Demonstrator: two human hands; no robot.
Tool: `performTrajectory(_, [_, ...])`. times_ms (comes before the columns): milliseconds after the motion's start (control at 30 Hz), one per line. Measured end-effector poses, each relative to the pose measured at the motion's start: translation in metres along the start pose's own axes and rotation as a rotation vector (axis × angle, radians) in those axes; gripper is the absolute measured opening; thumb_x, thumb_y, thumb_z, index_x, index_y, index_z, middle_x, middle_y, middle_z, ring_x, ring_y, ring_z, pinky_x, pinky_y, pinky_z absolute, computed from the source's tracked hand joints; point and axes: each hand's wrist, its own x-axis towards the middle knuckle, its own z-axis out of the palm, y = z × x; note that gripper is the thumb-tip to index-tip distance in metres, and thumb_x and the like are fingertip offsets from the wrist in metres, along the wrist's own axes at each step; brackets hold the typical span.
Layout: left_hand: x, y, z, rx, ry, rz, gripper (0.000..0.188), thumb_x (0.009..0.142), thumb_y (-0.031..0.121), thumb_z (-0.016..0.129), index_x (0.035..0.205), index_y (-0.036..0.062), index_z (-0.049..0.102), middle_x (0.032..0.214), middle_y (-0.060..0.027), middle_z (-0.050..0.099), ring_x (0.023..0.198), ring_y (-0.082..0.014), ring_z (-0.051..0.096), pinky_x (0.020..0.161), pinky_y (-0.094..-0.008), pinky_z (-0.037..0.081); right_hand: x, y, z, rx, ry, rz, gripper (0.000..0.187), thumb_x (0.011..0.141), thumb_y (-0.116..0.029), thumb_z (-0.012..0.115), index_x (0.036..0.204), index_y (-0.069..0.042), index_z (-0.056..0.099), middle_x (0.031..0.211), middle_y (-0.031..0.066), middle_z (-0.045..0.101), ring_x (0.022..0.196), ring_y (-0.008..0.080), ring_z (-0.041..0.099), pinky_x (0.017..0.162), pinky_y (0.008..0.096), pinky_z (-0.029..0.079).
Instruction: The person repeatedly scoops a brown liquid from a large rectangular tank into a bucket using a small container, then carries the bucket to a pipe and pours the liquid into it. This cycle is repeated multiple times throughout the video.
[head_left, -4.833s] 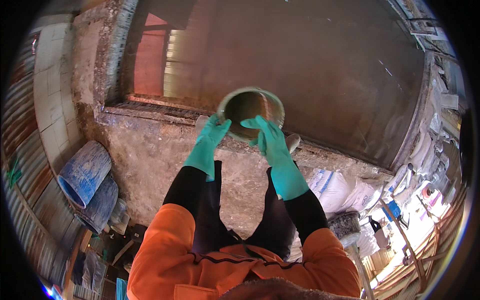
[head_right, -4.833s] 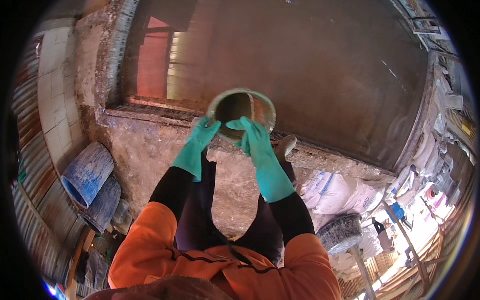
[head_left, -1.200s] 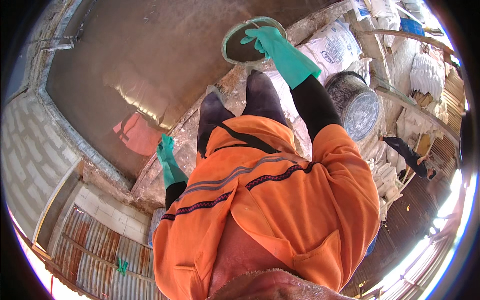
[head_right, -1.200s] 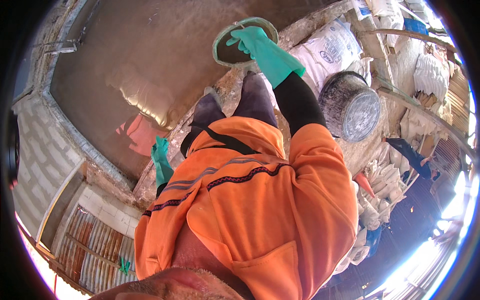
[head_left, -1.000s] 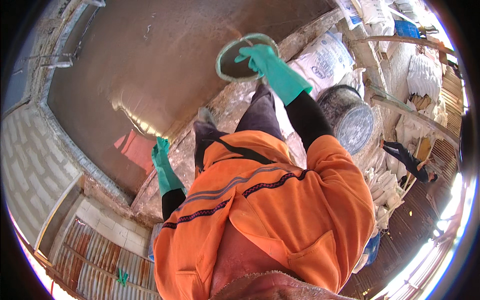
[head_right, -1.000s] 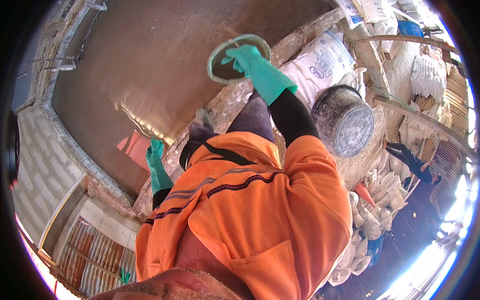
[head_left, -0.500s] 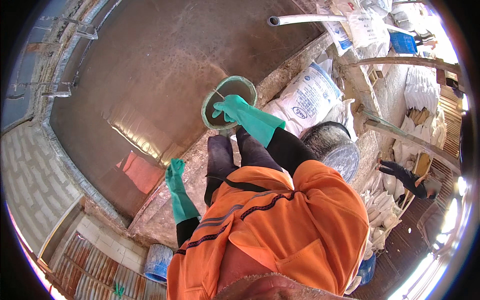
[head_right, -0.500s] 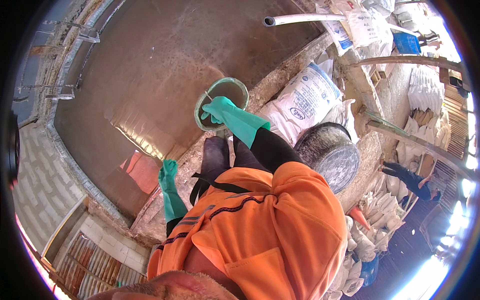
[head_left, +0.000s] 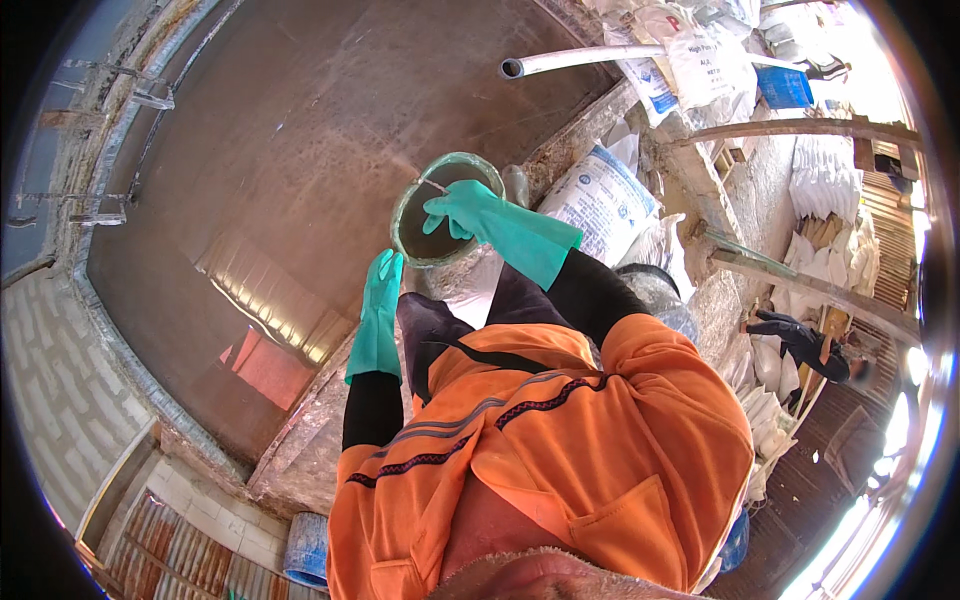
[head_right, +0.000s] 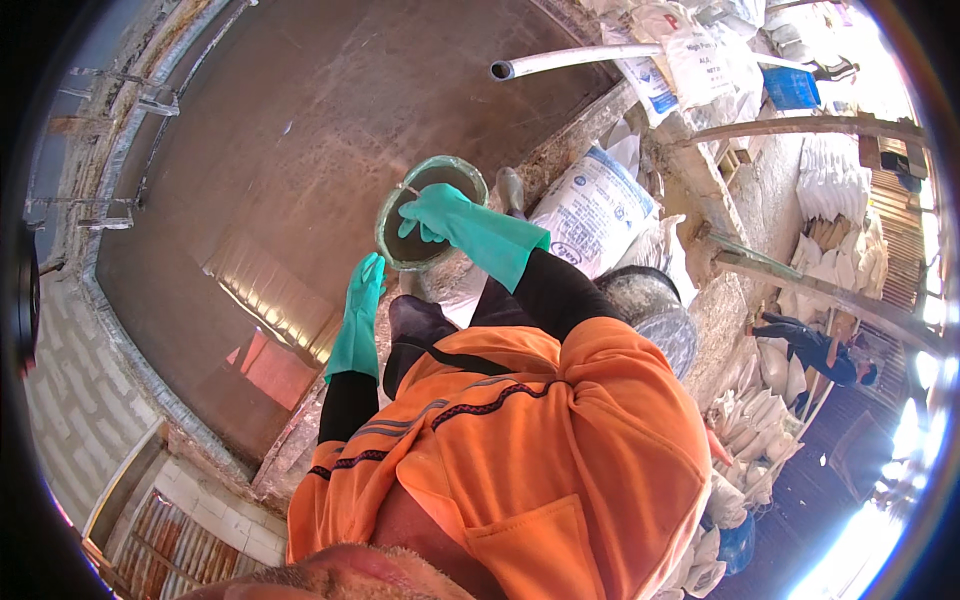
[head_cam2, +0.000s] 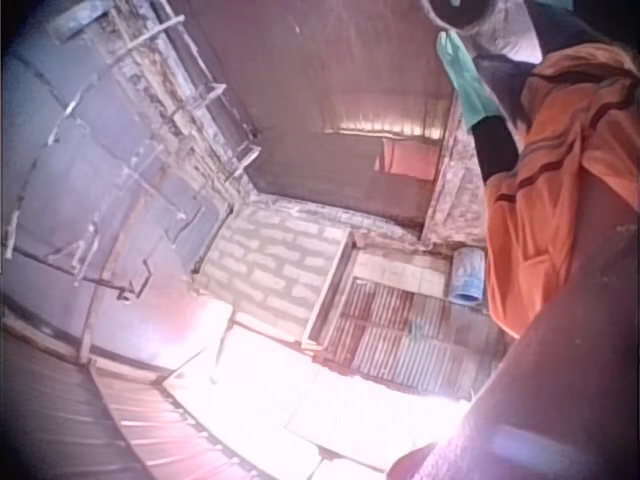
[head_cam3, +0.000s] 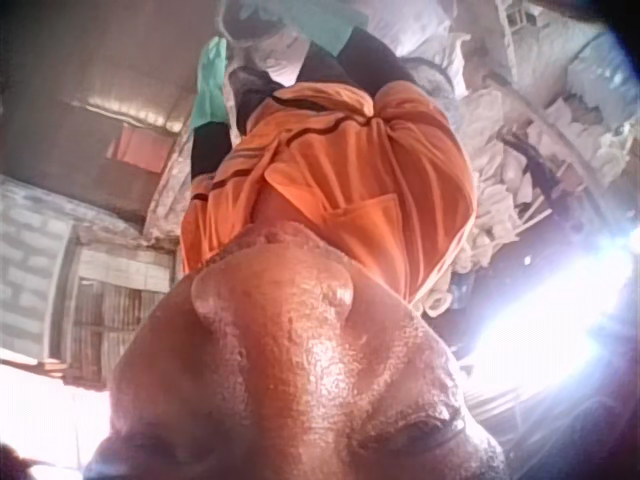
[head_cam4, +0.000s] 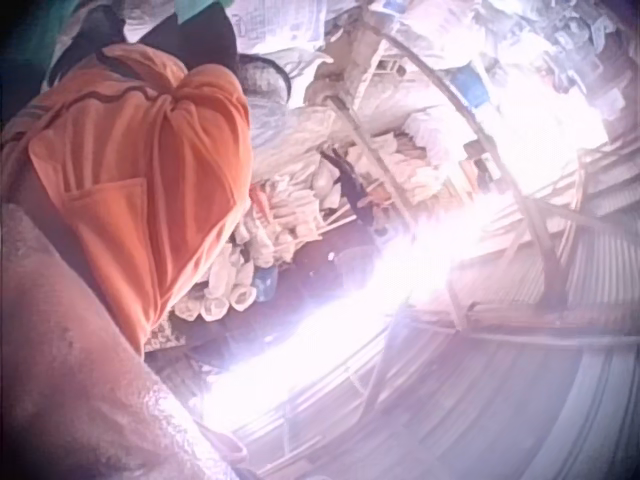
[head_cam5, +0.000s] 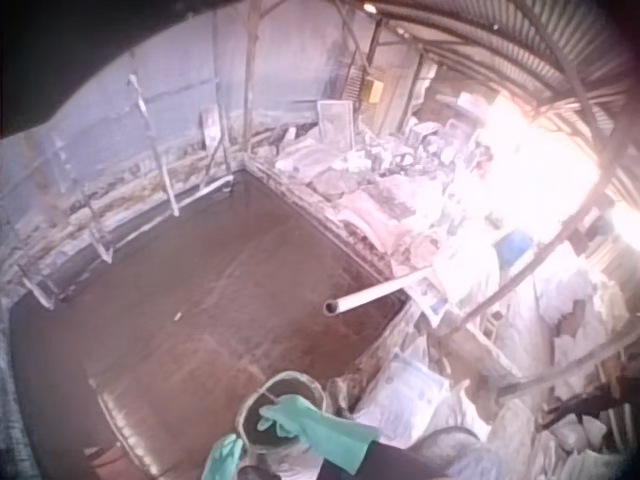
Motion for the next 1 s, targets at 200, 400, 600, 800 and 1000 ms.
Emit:
performTrajectory(200, [0.046, 0.019, 0.098, -0.549, 0.12, -0.304, 0.052, 0.095, 0.032, 0.068, 0.138, 0.0098, 0.05, 0.117, -0.0112, 0.064, 0.107, -0.0301, 0.063, 0.093, -0.0496, 0.052, 0.036, 0.01, -0.071, -0.132, -0.108, -0.193, 0.034, 0.093, -0.038, 0.061, 0.082, -0.012, 0.079, 0.05, 0.0062, 0.052, 0.043, 0.0181, 0.049, 0.049, 0.0351, 0.043])
performTrajectory(400, [0.078, 0.038, 0.185, -0.83, 0.056, -0.389, 0.04, 0.093, 0.03, 0.068, 0.129, 0.0129, 0.06, 0.119, -0.0037, 0.065, 0.111, -0.0226, 0.061, 0.099, -0.0454, 0.048, 0.071, 0.024, -0.145, -0.32, -0.147, -0.231, 0.033, 0.089, -0.036, 0.061, 0.081, -0.008, 0.076, 0.058, 0.0105, 0.064, 0.056, 0.0222, 0.064, 0.06, 0.0372, 0.051])
performTrajectory(600, [0.126, 0.053, 0.271, -0.979, 0.212, -0.254, 0.035, 0.088, 0.027, 0.077, 0.116, 0.009, 0.066, 0.108, -0.0064, 0.068, 0.098, -0.0222, 0.065, 0.087, -0.0399, 0.054, 0.072, 0.006, -0.225, -0.341, -0.012, -0.233, 0.037, 0.085, -0.041, 0.063, 0.09, -0.005, 0.073, 0.066, 0.0107, 0.068, 0.066, 0.0255, 0.069, 0.068, 0.0389, 0.054])
performTrajectory(800, [0.156, 0.108, 0.321, -0.74, 0.281, -0.292, 0.035, 0.081, 0.023, 0.084, 0.103, 0.006, 0.063, 0.1, -0.0081, 0.069, 0.077, -0.0218, 0.068, 0.064, -0.0364, 0.058, 0.098, 0.006, -0.29, -0.31, -0.077, -0.202, 0.036, 0.087, -0.037, 0.062, 0.087, -0.002, 0.069, 0.063, 0.0091, 0.067, 0.058, 0.0197, 0.067, 0.061, 0.0346, 0.054])
performTrajectory(1000, [0.174, 0.135, 0.343, -0.59, 0.347, -0.323, 0.045, 0.082, 0.027, 0.083, 0.106, 0.0022, 0.054, 0.098, -0.0128, 0.068, 0.082, -0.0244, 0.07, 0.07, -0.0408, 0.062, 0.122, 0.005, -0.319, -0.329, -0.101, -0.237, 0.036, 0.088, -0.036, 0.061, 0.087, -0.001, 0.067, 0.063, 0.0091, 0.067, 0.057, 0.0204, 0.067, 0.061, 0.0341, 0.054])
